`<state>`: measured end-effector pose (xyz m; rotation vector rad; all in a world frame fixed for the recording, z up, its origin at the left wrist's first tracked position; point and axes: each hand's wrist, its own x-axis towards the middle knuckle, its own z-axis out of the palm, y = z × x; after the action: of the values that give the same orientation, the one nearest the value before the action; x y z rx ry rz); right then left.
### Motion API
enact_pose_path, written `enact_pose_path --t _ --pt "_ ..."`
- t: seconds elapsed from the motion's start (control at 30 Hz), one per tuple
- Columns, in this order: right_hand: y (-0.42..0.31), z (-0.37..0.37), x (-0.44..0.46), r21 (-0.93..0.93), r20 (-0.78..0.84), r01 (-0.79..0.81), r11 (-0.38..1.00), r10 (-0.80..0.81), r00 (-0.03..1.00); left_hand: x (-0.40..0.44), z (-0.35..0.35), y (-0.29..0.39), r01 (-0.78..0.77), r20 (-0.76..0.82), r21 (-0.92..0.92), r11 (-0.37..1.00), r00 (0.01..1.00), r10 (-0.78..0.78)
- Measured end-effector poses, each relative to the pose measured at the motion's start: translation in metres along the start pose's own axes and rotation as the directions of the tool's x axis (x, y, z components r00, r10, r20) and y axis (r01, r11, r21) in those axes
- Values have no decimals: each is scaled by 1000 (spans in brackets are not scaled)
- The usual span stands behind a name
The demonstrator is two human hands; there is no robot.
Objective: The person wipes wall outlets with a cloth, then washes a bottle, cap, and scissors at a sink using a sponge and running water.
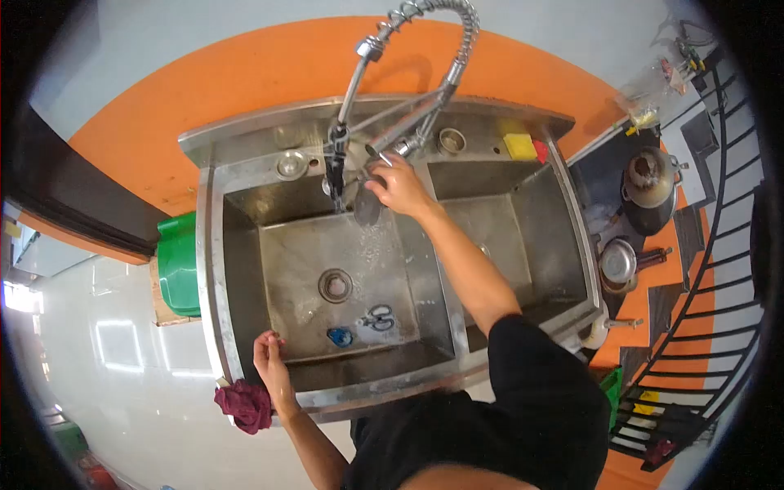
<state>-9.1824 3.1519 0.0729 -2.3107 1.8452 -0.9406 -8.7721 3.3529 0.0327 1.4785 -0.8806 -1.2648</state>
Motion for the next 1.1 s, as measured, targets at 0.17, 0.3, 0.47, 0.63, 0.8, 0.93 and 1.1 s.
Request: enact_pose_path --t 0.17,0.3,0.47,0.63,0.8,0.93,1.1 --pt "7 21 -13 -66 364 42 997 -15 931 -7 0 -1 48 -39 9 999 998 -47" --pt "-24 -1 0 -16 -264 12 1000 -16 964 -5 1 -1 41 -89 32 999 995 -38" --pt "6 27 16 84 11 148 985 -149 989 -1 -1 -6 9 -52 16 1000 999 -8" --pt "-8 38 -16 221 13 -104 970 103 995 6 12 -9 25 86 41 999 996 -29" --pt "-46 70 -74 410 358 -517 751 389 849 26 104 23 -515 398 608 604 856 329" --pt "-47 125 -112 537 516 -617 575 355 779 69 130 -18 -395 520 749 532 848 -102" --pt "-48 169 -191 613 651 -787 -76 613 448 64 92 -33 -333 449 890 312 761 -468"
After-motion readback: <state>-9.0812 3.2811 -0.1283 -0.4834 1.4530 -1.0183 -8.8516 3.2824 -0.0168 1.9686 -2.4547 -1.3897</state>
